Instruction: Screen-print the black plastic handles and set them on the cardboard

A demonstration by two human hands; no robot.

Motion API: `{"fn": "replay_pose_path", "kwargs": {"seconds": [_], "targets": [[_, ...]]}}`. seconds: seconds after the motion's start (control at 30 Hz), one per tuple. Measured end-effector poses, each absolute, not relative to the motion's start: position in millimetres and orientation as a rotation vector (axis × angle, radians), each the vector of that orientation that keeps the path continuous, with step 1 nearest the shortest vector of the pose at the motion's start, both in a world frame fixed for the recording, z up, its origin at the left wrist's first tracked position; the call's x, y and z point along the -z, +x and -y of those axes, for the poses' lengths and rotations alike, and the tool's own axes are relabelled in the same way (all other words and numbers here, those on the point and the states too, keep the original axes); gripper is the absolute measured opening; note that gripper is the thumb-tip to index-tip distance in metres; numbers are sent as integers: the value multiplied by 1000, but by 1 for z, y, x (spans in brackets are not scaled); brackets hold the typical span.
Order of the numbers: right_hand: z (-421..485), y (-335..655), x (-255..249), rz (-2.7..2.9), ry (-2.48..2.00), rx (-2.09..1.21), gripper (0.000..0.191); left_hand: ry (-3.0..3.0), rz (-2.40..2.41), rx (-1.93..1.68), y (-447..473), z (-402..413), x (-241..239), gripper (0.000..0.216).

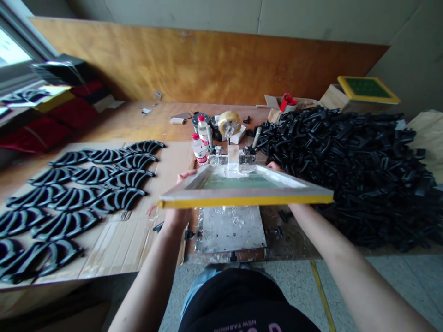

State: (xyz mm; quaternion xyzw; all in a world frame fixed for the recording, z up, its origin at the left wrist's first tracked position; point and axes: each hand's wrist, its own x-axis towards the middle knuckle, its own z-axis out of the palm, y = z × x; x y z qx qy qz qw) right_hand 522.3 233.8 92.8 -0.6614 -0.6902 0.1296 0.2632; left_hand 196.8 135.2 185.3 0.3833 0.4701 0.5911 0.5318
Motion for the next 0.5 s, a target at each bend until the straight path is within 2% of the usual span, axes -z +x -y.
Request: {"fn": "replay_pose_path", "kwargs": {"seconds": [0.1, 0.17, 0.23, 0.3, 0.4, 0.5], "targets": [[-202, 501, -64, 2152, -1577, -451, 35, 884, -1053, -1434, 210, -149, -195, 51], [-187, 480, -56, 2311, -1470, -424, 33, 808, -1090, -1445, 218, -145, -186, 55], [-174, 459, -58, 2376, -1451, -354, 21, 681, -1149, -1338, 228, -130, -163, 55], [-157, 438, -66, 2324, -1495, -282, 14, 519, -1175, -1080, 239, -108, -135, 54], [-125, 409, -76, 2410, -1277, -302, 15, 365, -1166, -819, 247, -74, -97, 44], [-105, 419, -74, 2547, -888, -532, 22, 359, -1284, -799, 219, -52, -69, 36]]}}
